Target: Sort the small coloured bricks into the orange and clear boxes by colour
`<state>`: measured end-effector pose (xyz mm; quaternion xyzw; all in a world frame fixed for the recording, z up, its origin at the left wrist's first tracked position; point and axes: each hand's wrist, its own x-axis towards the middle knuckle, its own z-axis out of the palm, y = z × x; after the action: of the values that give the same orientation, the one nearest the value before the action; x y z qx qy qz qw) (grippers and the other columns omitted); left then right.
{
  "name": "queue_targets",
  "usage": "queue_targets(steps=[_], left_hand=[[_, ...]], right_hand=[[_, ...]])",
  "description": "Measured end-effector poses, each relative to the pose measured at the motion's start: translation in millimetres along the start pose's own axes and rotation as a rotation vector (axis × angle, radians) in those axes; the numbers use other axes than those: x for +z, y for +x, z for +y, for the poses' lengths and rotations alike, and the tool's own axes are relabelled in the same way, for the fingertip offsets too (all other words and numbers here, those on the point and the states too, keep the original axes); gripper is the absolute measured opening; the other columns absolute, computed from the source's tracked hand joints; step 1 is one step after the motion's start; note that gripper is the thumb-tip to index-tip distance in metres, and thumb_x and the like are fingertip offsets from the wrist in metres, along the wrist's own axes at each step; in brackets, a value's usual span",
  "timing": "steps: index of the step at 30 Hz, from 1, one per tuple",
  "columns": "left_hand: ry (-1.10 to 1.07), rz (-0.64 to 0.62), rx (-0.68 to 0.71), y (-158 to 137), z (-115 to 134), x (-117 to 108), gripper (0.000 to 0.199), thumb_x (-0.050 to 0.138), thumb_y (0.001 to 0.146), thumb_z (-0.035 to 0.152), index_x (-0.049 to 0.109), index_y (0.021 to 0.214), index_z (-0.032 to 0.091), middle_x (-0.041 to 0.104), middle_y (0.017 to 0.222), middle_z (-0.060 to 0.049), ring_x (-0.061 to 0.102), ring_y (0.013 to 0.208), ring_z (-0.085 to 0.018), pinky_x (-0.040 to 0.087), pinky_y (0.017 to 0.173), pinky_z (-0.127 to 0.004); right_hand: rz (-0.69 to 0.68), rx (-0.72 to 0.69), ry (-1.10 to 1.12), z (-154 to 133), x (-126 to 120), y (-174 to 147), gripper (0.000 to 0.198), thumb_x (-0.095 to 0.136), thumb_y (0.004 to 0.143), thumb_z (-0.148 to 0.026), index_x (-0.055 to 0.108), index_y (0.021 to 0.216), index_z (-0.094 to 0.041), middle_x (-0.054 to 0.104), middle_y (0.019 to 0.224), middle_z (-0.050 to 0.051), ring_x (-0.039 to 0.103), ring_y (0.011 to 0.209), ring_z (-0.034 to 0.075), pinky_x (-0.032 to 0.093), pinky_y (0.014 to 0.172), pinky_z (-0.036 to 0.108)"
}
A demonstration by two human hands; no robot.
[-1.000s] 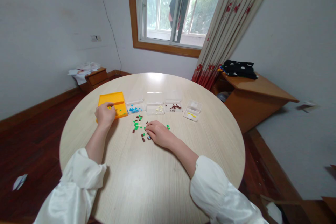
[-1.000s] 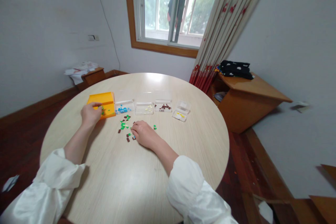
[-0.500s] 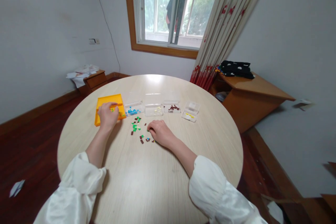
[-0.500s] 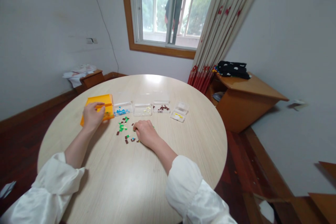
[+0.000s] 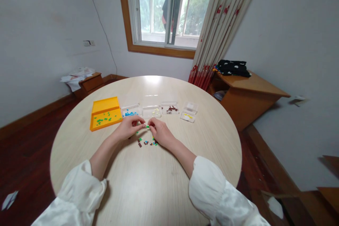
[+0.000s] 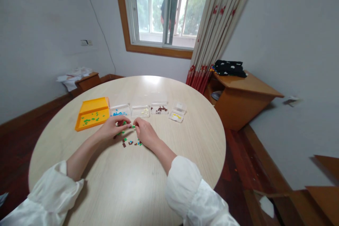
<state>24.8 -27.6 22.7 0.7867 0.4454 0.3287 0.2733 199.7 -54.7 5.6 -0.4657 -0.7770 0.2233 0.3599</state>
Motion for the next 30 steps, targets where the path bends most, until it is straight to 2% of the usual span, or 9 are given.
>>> queue_targets(steps=[5,10,13,17,20,23,30], left_hand=[[-0.032,-0.026,0.020,0.0,3.1,12.0,0.021,0.060,0.071,0.035,0.068,0.073,0.016,0.064,0.068,-0.003,0.049,0.061,-0.013,0.037,0.057,-0.025],[-0.080,0.067,-0.026,3.1,-7.1,8.8,0.019,0.059,0.072,0.034,0.065,0.071,0.016,0.054,0.055,0.002,0.045,0.053,-0.011,0.033,0.051,-0.023],[-0.113,0.298,-0.109,5.9,-16.8,-5.4,0.018,0.060,0.070,0.035,0.064,0.073,0.017,0.050,0.053,0.003,0.044,0.050,-0.011,0.033,0.050,-0.023],[-0.052,0.655,-0.260,7.9,-31.2,-32.6,0.017,0.060,0.067,0.031,0.063,0.074,0.016,0.057,0.062,0.001,0.048,0.056,-0.012,0.038,0.054,-0.024],[0.029,0.829,-0.380,7.3,-44.0,-48.4,0.012,0.059,0.066,0.026,0.062,0.072,0.015,0.059,0.067,0.000,0.051,0.060,-0.013,0.040,0.058,-0.024],[0.077,0.863,-0.460,6.0,-55.0,-55.4,0.010,0.056,0.067,0.021,0.062,0.072,0.016,0.060,0.068,-0.001,0.053,0.062,-0.014,0.043,0.061,-0.026],[0.167,0.796,-0.524,5.5,-60.5,-55.8,0.014,0.053,0.067,0.015,0.065,0.075,0.016,0.063,0.073,-0.003,0.060,0.073,-0.019,0.049,0.075,-0.032]], right_hand=[[0.085,-0.035,0.090,0.8,2.3,0.6,0.011,0.048,0.081,-0.009,0.054,0.083,-0.018,0.061,0.079,0.001,0.056,0.074,0.013,0.042,0.071,0.025],[0.169,-0.048,0.137,2.8,6.7,1.6,0.009,0.049,0.083,-0.015,0.056,0.088,-0.017,0.062,0.081,0.003,0.057,0.074,0.014,0.045,0.070,0.026],[0.148,-0.088,0.101,2.2,7.7,0.6,0.011,0.050,0.082,-0.013,0.059,0.086,-0.017,0.063,0.083,0.004,0.058,0.077,0.014,0.045,0.071,0.027],[-0.020,-0.211,0.046,-2.8,8.7,-3.5,0.014,0.052,0.080,-0.008,0.063,0.081,-0.017,0.064,0.086,0.005,0.057,0.085,0.015,0.044,0.080,0.030],[-0.133,-0.245,0.013,-8.8,9.5,-7.0,0.016,0.054,0.078,-0.005,0.065,0.083,-0.016,0.063,0.089,0.006,0.055,0.090,0.016,0.044,0.083,0.031],[-0.195,-0.248,-0.025,-13.9,9.4,-8.9,0.017,0.055,0.077,-0.005,0.067,0.084,-0.016,0.062,0.088,0.006,0.054,0.092,0.016,0.044,0.083,0.030],[-0.267,-0.217,-0.085,-16.9,9.5,-9.2,0.015,0.057,0.078,-0.007,0.070,0.082,-0.014,0.062,0.085,0.007,0.054,0.088,0.017,0.043,0.081,0.029]])
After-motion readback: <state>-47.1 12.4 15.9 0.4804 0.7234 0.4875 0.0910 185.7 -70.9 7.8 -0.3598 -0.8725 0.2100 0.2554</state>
